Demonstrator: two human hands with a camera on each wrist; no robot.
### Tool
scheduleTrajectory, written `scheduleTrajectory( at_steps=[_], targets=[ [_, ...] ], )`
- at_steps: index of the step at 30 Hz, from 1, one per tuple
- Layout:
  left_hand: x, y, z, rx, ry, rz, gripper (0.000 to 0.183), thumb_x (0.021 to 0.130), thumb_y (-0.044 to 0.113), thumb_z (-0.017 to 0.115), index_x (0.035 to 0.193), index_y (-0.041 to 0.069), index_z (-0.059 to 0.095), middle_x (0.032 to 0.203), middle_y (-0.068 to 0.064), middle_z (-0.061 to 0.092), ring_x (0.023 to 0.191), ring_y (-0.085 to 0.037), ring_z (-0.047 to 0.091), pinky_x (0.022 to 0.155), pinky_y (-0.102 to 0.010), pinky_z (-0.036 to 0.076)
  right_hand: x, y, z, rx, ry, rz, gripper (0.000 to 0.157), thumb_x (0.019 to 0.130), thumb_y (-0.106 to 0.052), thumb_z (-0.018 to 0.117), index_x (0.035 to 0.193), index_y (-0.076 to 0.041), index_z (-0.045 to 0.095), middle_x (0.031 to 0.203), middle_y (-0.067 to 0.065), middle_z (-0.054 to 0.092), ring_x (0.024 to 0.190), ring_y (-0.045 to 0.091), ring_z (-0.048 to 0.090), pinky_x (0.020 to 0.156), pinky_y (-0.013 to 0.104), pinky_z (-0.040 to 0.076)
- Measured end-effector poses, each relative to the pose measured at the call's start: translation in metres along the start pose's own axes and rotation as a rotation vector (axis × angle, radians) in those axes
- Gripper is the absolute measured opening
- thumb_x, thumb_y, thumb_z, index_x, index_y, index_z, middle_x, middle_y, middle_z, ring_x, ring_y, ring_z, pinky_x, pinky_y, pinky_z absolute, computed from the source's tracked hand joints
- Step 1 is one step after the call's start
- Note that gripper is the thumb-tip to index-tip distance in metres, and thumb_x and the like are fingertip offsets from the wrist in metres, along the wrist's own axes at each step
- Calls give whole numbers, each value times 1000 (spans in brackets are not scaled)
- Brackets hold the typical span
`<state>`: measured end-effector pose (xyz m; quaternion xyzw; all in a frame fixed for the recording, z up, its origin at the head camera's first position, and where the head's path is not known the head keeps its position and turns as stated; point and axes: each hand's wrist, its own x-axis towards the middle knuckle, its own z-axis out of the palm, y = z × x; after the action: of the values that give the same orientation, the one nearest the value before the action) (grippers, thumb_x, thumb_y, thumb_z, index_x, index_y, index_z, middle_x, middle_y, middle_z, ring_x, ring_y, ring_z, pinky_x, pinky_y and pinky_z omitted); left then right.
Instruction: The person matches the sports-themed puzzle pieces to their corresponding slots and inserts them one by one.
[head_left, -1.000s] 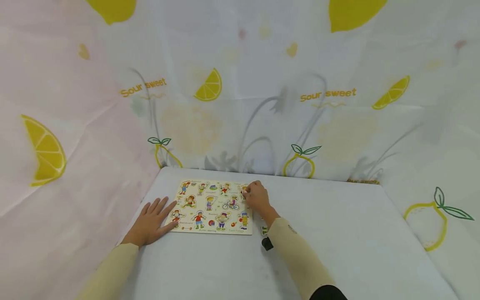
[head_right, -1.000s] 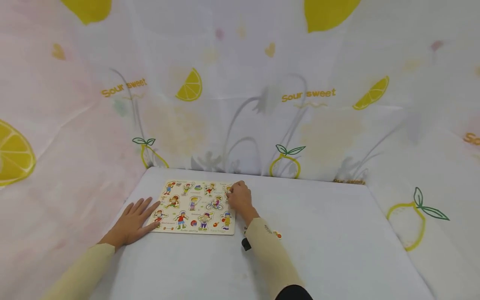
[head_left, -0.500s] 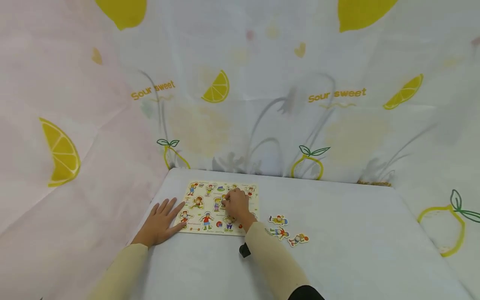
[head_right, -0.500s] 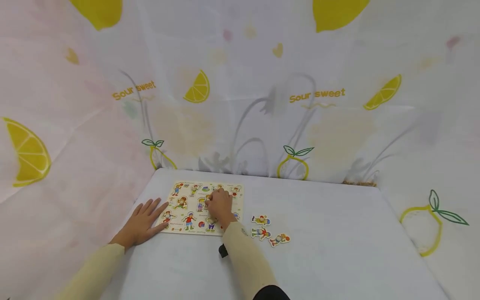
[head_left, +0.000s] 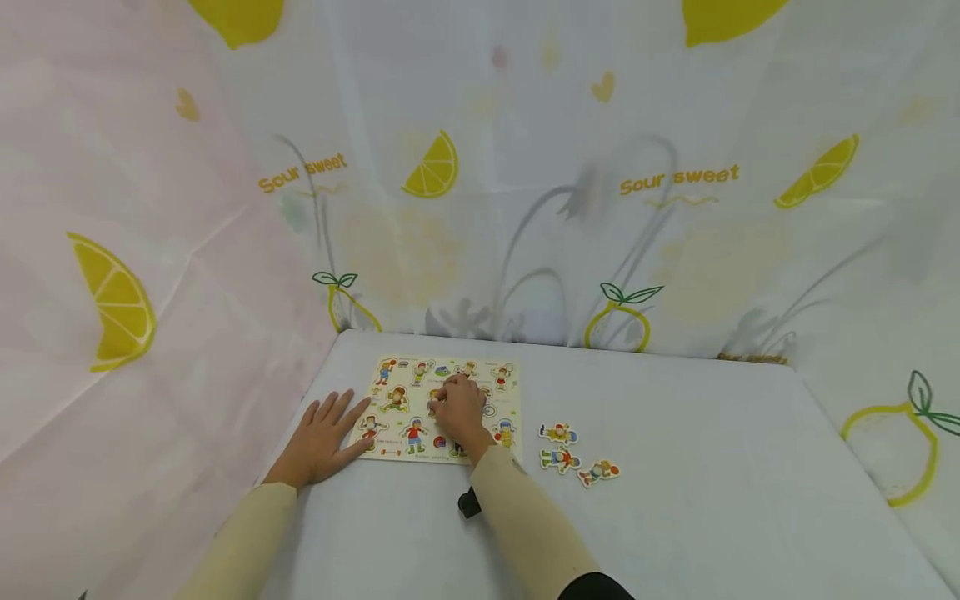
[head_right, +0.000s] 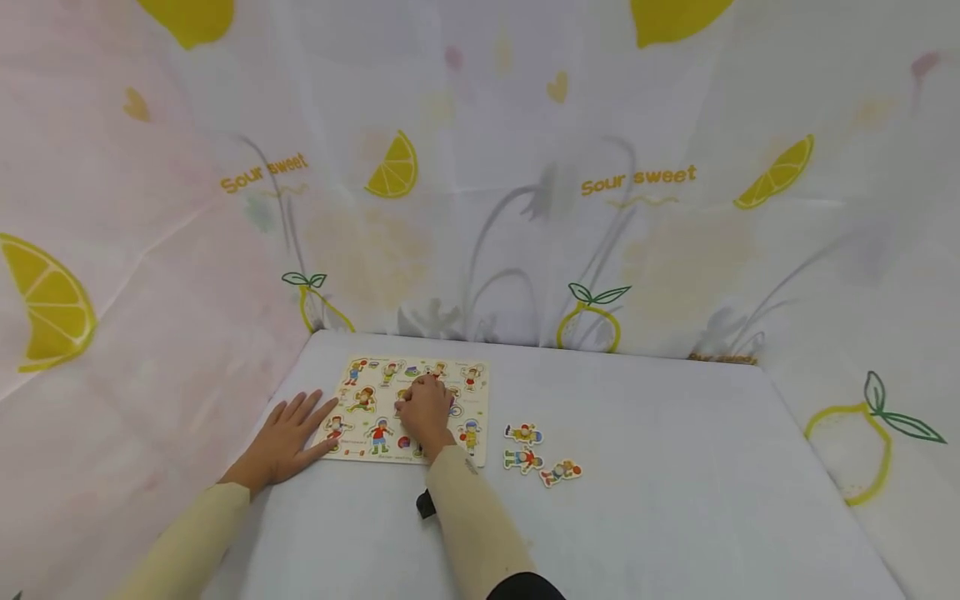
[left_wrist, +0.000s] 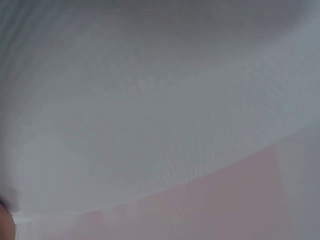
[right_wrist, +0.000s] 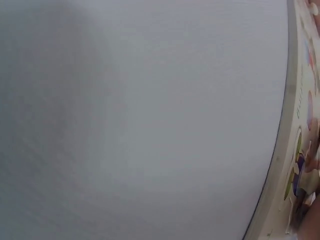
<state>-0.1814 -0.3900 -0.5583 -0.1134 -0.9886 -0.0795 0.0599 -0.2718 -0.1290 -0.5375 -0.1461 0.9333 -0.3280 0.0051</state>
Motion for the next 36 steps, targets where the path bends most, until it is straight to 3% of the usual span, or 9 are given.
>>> scheduleTrajectory(
  at_steps=[5,12,15,19,22,26,30,36],
  targets=[
    [-1,-4,2,27,-37,-16,76,94,66,46,155,23,32,161,-18,29,147,-45,24,115,-66,16,-1,-6,-5,19,-19,17,17,89,-31,75,91,-14,74,124,1,60,117,26,55,104,51,38],
    [1,-3,-3,15,-45,-32,77,94,66,46,156,22,32,161,-19,27,147,-46,22,115,-67,14,2,-13,-13,-122,-87,-34,17,93,-33,70,98,-17,73,130,1,60,124,24,53,109,52,38],
    [2,-2,-1,10,-43,-33,77,94,66,46,156,22,32,161,-19,26,147,-46,22,115,-66,14,5,-10,-16,-241,-163,-110,28,95,-38,65,115,-19,68,138,1,55,130,23,51,109,51,38],
    [0,-1,3,-11,-53,-34,77,93,67,46,156,23,32,161,-19,26,147,-46,21,116,-67,13,6,1,-24,-377,-237,-211,58,96,-54,55,144,-23,48,157,1,37,142,23,40,113,48,36],
    [0,-1,5,-16,-63,-31,78,93,68,45,156,24,31,162,-18,26,148,-45,21,116,-66,13,4,15,-37,-410,-232,-260,74,94,-64,49,155,-25,31,165,4,18,147,27,33,116,50,31],
    [0,-2,3,-9,-43,-23,77,93,67,48,155,24,33,161,-18,28,147,-46,23,115,-67,14,5,43,-63,-423,-213,-274,83,94,-70,43,160,-28,15,168,8,-1,149,31,26,119,52,24],
    [1,-4,0,-2,-49,-25,77,93,67,47,155,23,34,161,-19,28,147,-46,23,115,-67,14,5,78,-92,-438,-190,-191,83,95,-70,40,160,-28,10,167,13,-5,150,37,23,120,55,20],
    [1,-3,-2,-7,-67,-28,78,93,67,46,156,22,32,161,-19,27,147,-46,21,116,-67,13,-3,138,-137,-462,-170,-26,83,96,-67,41,160,-24,13,166,18,-6,149,43,20,119,60,16]
  ],
)
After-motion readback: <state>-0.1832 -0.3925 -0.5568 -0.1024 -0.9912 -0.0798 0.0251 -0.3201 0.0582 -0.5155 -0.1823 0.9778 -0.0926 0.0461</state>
